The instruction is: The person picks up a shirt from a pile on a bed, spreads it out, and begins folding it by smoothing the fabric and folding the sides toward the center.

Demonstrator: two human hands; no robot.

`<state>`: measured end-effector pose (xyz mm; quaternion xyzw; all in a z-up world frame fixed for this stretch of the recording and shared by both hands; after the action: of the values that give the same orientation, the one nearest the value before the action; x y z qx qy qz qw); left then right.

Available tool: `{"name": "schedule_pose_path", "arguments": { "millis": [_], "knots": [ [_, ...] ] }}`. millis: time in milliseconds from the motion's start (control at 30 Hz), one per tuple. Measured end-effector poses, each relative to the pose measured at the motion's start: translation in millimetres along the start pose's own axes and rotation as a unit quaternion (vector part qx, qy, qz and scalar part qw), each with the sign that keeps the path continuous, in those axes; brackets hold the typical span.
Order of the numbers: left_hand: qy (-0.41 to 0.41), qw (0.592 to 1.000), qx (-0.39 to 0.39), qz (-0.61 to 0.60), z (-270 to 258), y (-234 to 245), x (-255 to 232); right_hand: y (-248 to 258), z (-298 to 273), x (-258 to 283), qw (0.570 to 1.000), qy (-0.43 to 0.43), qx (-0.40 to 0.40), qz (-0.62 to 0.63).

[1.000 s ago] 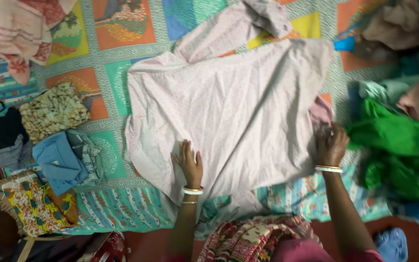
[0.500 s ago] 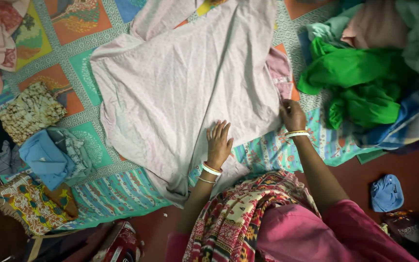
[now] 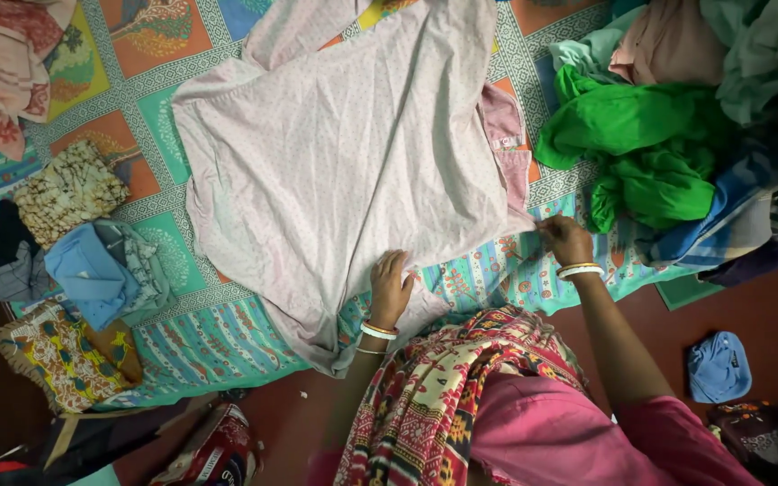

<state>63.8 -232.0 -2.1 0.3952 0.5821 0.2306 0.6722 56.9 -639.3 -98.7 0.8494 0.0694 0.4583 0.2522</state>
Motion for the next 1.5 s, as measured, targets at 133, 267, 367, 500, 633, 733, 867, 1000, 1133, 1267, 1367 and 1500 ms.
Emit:
{"name": "schedule_pose_path", "arguments": {
  "millis": [133, 267, 367, 500, 633, 733, 867, 1000, 1133, 1267, 1367, 1500],
  "knots": [
    [-0.006, 1.0, 0.018, 0.013, 2, -6, -7, -9, -4, 49, 0.973, 0.199, -0.056, -0.103],
    [0.0, 0.999, 0.015, 0.052, 4, -11, -10, -46, 30, 76, 0.975, 0.211, -0.052, 0.053],
    [0.016, 0.998, 0.016, 0.051, 6, -9, -6, -79, 68, 63, 0.994, 0.051, 0.038, 0.091],
    [0.014, 0.999, 0.03, 0.018, 10, -4, -13, -95, 77, 92, 0.953, 0.038, 0.208, 0.215],
    [-0.016, 0.999, 0.019, -0.035, 37, -4, -52, -104, 28, 156, 0.867, -0.072, 0.354, 0.343],
    [0.022, 0.997, -0.048, -0.061, 63, -4, -70, -118, -11, 205, 0.803, -0.034, 0.465, 0.371],
    [0.031, 0.988, -0.094, -0.118, 90, 0, -59, -133, 2, 183, 0.808, 0.002, 0.448, 0.382],
    [0.045, 0.977, -0.137, -0.158, 95, 12, -36, -106, 49, 139, 0.939, 0.139, 0.169, 0.266],
    [0.088, 0.974, -0.084, -0.191, 83, -1, -21, -112, 21, 153, 0.927, 0.336, 0.149, -0.076],
    [0.095, 0.978, -0.05, -0.179, 57, -10, -15, -131, 10, 123, 0.932, 0.238, 0.174, -0.211],
    [0.051, 0.986, -0.069, -0.141, 43, -2, -18, -106, 2, 67, 0.966, 0.143, 0.214, -0.011],
    [0.004, 0.997, -0.033, -0.068, 28, 0, -15, -56, -36, -17, 0.963, 0.096, 0.25, -0.042]
  ]
}}
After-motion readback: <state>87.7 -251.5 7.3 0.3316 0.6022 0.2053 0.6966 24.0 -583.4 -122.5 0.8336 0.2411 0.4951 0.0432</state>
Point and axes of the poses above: each hand's wrist, its own z-axis towards the middle knuckle, its own y-axis out of the back of the hand, x = y × z, the point moved 8 cm from there along z, towards the middle knuckle, and after that the axes turned 3 degrees about -x, right-handed, at the moved point
